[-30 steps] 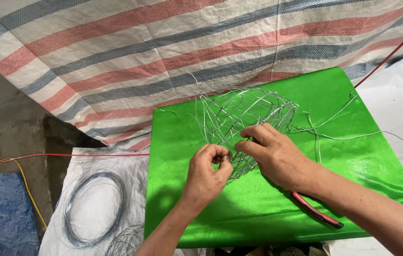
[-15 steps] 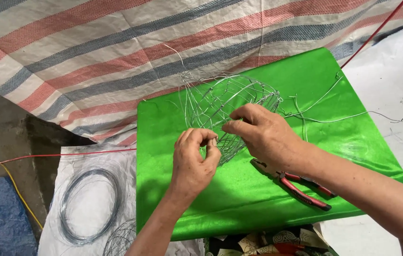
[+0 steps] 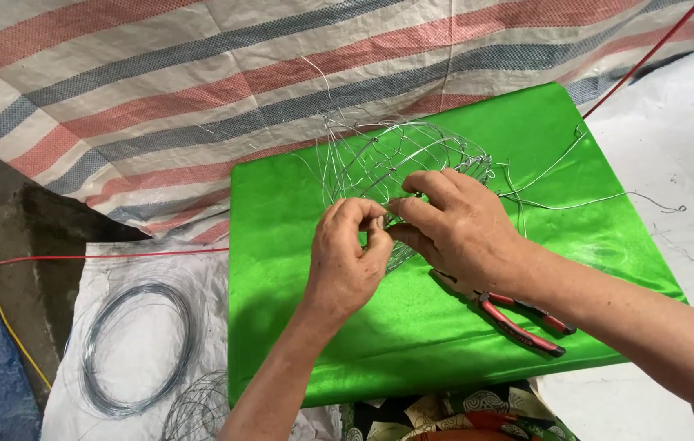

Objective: Assembling a wire mesh structure by manually twisting wires and using pliers to secure the joints.

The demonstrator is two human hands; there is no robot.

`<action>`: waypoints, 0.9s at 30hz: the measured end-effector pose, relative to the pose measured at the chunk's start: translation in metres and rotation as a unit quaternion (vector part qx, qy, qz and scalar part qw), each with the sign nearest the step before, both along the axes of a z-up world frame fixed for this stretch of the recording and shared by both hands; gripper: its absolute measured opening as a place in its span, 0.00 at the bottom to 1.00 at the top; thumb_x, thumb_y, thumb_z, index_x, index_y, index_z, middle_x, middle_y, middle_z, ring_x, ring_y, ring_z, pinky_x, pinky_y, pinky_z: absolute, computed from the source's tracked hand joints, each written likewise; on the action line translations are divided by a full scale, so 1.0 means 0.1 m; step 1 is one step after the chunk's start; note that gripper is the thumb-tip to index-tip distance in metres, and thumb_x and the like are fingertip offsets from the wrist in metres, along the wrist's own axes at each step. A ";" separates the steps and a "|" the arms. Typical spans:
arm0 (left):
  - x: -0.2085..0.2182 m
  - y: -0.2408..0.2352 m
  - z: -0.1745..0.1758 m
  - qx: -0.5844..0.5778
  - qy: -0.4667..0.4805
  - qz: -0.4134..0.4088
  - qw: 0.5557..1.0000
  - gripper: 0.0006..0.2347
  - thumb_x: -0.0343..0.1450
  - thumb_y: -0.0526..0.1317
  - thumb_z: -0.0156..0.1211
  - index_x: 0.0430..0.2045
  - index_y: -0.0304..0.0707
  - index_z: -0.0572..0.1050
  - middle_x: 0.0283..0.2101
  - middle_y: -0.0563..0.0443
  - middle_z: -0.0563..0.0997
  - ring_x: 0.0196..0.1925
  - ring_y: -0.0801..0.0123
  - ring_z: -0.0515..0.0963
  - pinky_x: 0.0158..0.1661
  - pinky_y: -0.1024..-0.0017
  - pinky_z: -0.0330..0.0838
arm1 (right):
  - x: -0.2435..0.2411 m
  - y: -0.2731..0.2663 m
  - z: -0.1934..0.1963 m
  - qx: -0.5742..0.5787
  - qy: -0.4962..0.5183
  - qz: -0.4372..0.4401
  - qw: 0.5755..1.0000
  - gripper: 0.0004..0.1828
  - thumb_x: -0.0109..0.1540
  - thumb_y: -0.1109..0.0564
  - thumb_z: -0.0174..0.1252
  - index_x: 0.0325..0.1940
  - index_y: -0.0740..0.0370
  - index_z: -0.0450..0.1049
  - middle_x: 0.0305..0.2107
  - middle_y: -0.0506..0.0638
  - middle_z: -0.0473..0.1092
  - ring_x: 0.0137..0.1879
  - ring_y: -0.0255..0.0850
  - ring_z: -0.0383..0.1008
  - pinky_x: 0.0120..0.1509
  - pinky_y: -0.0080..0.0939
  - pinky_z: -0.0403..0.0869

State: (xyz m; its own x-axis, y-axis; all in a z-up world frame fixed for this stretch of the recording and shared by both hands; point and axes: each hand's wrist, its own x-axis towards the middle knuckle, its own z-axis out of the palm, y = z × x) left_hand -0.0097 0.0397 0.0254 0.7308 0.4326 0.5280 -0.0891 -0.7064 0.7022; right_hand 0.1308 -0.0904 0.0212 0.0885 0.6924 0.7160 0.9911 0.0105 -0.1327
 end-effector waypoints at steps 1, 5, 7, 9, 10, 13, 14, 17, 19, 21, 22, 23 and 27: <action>0.01 0.01 -0.01 0.000 -0.001 0.001 1.000 0.05 0.66 0.31 0.55 0.32 0.36 0.76 0.28 0.43 0.77 0.33 0.49 0.80 0.40 0.57 0.75 | 0.00 0.02 -0.02 0.000 -0.001 0.001 1.000 0.10 0.65 0.47 0.64 0.44 0.52 0.74 0.43 0.50 0.69 0.37 0.49 0.72 0.40 0.49 0.74; 0.02 0.05 -0.06 -0.032 0.002 0.001 0.999 0.05 0.66 0.31 0.55 0.32 0.35 0.77 0.28 0.43 0.78 0.34 0.49 0.81 0.40 0.57 0.76 | -0.02 0.05 -0.04 0.005 0.007 -0.005 1.000 0.08 0.64 0.50 0.65 0.41 0.51 0.74 0.41 0.49 0.69 0.37 0.48 0.73 0.40 0.48 0.74; 0.00 0.05 -0.09 -0.038 0.000 -0.004 0.999 0.06 0.66 0.30 0.55 0.32 0.35 0.77 0.28 0.42 0.78 0.34 0.49 0.82 0.40 0.58 0.76 | -0.03 0.05 -0.02 0.009 0.007 -0.002 1.000 0.07 0.64 0.51 0.66 0.40 0.51 0.74 0.41 0.50 0.69 0.36 0.49 0.73 0.39 0.48 0.74; 0.00 0.05 -0.11 -0.039 -0.012 0.001 0.999 0.06 0.66 0.30 0.56 0.33 0.34 0.77 0.29 0.42 0.79 0.35 0.50 0.82 0.39 0.59 0.76 | -0.03 0.05 0.00 0.001 0.012 -0.002 1.000 0.08 0.63 0.51 0.67 0.39 0.51 0.74 0.39 0.50 0.69 0.35 0.50 0.74 0.38 0.49 0.74; -0.02 0.05 -0.11 -0.038 -0.013 0.001 0.999 0.06 0.66 0.30 0.56 0.33 0.34 0.77 0.29 0.42 0.79 0.35 0.50 0.82 0.39 0.59 0.76 | -0.03 0.05 -0.02 0.002 0.011 -0.002 1.000 0.08 0.63 0.51 0.67 0.39 0.51 0.74 0.39 0.50 0.69 0.35 0.50 0.74 0.38 0.49 0.74; -0.06 0.05 -0.11 -0.049 -0.019 -0.023 0.998 0.07 0.66 0.29 0.57 0.34 0.34 0.78 0.30 0.42 0.81 0.36 0.52 0.83 0.40 0.61 0.77 | 0.00 0.06 -0.09 0.000 0.011 -0.012 1.000 0.08 0.63 0.49 0.67 0.39 0.50 0.74 0.37 0.49 0.68 0.35 0.49 0.74 0.38 0.49 0.74; -0.09 0.04 -0.10 -0.065 -0.020 -0.041 0.997 0.09 0.65 0.29 0.59 0.36 0.34 0.78 0.33 0.40 0.81 0.38 0.51 0.83 0.42 0.60 0.77 | 0.02 0.06 -0.10 0.002 0.015 -0.013 1.000 0.08 0.63 0.48 0.66 0.39 0.49 0.74 0.37 0.48 0.68 0.35 0.49 0.74 0.38 0.49 0.74; -0.09 -0.01 -0.17 -0.040 -0.038 -0.031 0.998 0.15 0.60 0.32 0.70 0.39 0.35 0.77 0.34 0.42 0.82 0.38 0.51 0.83 0.44 0.58 0.76 | 0.02 0.09 -0.08 0.003 0.017 -0.020 1.000 0.09 0.64 0.47 0.65 0.37 0.49 0.74 0.35 0.47 0.67 0.34 0.48 0.74 0.37 0.47 0.74; -0.07 -0.05 -0.29 0.000 -0.054 -0.001 0.999 0.21 0.56 0.36 0.78 0.40 0.37 0.76 0.33 0.46 0.81 0.37 0.51 0.83 0.44 0.57 0.74 | -0.01 0.11 -0.05 0.003 0.016 -0.026 1.000 0.10 0.64 0.46 0.65 0.36 0.49 0.73 0.34 0.46 0.67 0.33 0.47 0.74 0.37 0.46 0.74; -0.04 -0.07 -0.44 0.099 -0.039 0.110 0.988 0.19 0.56 0.41 0.80 0.36 0.47 0.75 0.31 0.60 0.78 0.35 0.63 0.80 0.47 0.63 0.68 | -0.07 0.13 -0.02 -0.011 0.024 -0.011 1.000 0.11 0.65 0.46 0.66 0.33 0.50 0.73 0.32 0.46 0.66 0.30 0.45 0.74 0.35 0.45 0.74; -0.03 -0.07 -0.48 0.099 -0.040 0.111 0.988 0.19 0.56 0.41 0.80 0.36 0.47 0.75 0.31 0.60 0.78 0.35 0.63 0.80 0.47 0.63 0.68 | -0.07 0.13 -0.03 -0.011 0.023 -0.010 1.000 0.11 0.65 0.46 0.66 0.33 0.50 0.73 0.32 0.46 0.66 0.30 0.45 0.74 0.35 0.45 0.74; -0.01 -0.07 -0.52 0.103 -0.043 0.127 0.986 0.16 0.58 0.40 0.79 0.33 0.49 0.75 0.29 0.62 0.77 0.34 0.65 0.79 0.47 0.64 0.66 | -0.06 0.13 -0.04 -0.014 0.028 -0.009 0.999 0.11 0.65 0.47 0.66 0.33 0.50 0.73 0.32 0.45 0.65 0.30 0.45 0.74 0.35 0.45 0.75; 0.04 -0.07 -0.54 0.083 -0.053 0.136 0.986 0.10 0.63 0.36 0.74 0.25 0.56 0.77 0.25 0.69 0.73 0.31 0.72 0.77 0.47 0.68 0.63 | -0.02 0.14 -0.02 -0.024 0.024 -0.001 0.999 0.11 0.64 0.48 0.65 0.32 0.49 0.73 0.31 0.46 0.65 0.28 0.48 0.74 0.34 0.48 0.75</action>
State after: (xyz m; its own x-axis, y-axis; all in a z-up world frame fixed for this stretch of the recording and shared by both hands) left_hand -0.0053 0.0327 -0.0290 0.5369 0.5065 0.6747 0.0538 -0.8187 0.5717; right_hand 0.1292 -0.0761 0.0196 0.1227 0.7253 0.6774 0.9836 0.0020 -0.1802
